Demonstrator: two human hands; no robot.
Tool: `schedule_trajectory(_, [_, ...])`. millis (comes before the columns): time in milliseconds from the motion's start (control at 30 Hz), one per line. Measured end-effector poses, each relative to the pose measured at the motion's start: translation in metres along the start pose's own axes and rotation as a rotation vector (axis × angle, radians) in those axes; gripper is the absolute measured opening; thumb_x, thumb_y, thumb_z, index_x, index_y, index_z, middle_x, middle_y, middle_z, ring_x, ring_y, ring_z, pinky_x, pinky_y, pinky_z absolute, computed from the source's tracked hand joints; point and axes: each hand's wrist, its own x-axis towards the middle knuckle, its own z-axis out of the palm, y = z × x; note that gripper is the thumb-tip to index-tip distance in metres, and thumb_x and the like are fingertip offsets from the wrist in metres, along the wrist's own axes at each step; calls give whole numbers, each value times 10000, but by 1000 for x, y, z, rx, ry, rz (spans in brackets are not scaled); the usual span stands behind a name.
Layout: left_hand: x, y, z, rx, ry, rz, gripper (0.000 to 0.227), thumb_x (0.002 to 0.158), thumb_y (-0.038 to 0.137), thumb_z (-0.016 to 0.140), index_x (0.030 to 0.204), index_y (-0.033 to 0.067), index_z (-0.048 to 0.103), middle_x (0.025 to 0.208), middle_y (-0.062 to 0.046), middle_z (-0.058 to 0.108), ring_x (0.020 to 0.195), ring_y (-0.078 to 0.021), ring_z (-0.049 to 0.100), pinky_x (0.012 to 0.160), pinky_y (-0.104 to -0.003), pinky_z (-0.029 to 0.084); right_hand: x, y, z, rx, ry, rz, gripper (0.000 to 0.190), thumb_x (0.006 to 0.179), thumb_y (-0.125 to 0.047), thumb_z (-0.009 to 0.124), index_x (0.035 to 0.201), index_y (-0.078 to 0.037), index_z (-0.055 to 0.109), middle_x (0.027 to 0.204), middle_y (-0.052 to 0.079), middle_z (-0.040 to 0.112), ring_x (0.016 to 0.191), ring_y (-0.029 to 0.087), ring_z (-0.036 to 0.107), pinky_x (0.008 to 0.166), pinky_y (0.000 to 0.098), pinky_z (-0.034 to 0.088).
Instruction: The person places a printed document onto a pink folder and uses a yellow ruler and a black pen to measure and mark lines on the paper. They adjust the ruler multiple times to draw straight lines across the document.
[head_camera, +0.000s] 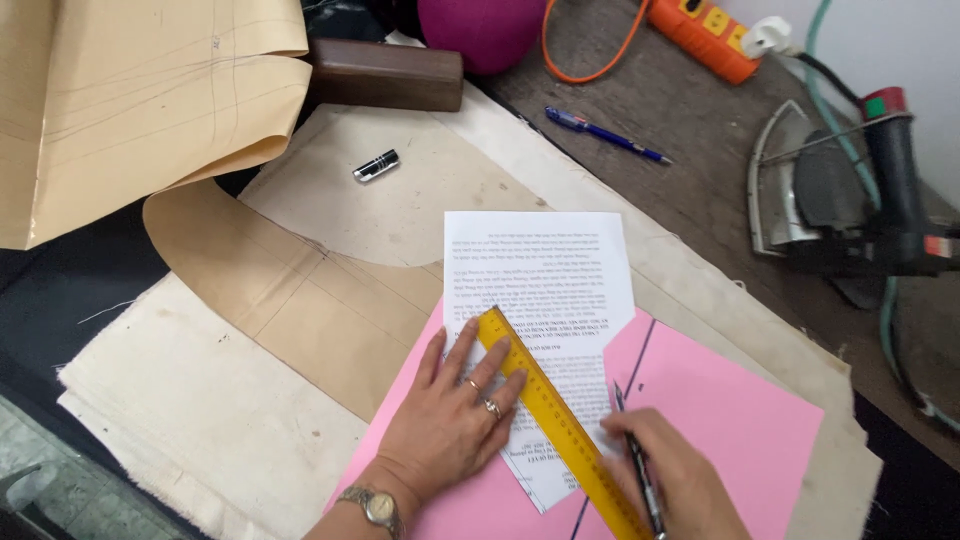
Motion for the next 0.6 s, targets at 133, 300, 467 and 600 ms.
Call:
schedule_trajectory(133, [-1, 0, 3, 28, -45, -21, 437, 955, 390, 435, 1304, 151, 544, 1393, -147, 502, 1348, -482, 334, 1097, -622, 214, -27, 27, 20, -250, -252, 229, 448, 810, -458, 668, 1185, -341, 452, 1197, -127, 572, 973, -2, 692, 685, 228, 664])
schedule_trajectory(300, [-5, -2, 9, 40, -15, -6, 439, 945, 396, 469, 1309, 158, 530, 1398, -144, 491, 1342, -479, 340, 1095, -620, 228, -38, 37, 46, -403, -274, 280, 595, 799, -255, 714, 1282, -311, 370, 1298, -58, 430, 1137, 86, 500, 809, 251, 651])
schedule_trajectory(467, [-9, 10, 11, 7, -15, -21, 427, 970, 353, 444, 1310, 111, 534, 1409, -159, 478, 1369, -458, 304, 1107, -644, 166, -43, 43, 53, -296, -147, 214, 680, 743, -104, 728, 1306, -232, 370, 1278, -16, 412, 1186, 119, 474, 748, 266, 666])
schedule_trajectory(600, [-15, 42, -3, -57, -136, 343, 368, 852, 89, 572, 1214, 23, 593, 1292, -221, 564, 1218, -466, 484, 1013, -636, 325, -42, 57, 62, -215, -5, 61, 618, 735, -46, 681, 1273, -172, 404, 1213, 45, 427, 1150, 179, 496, 740, 313, 645])
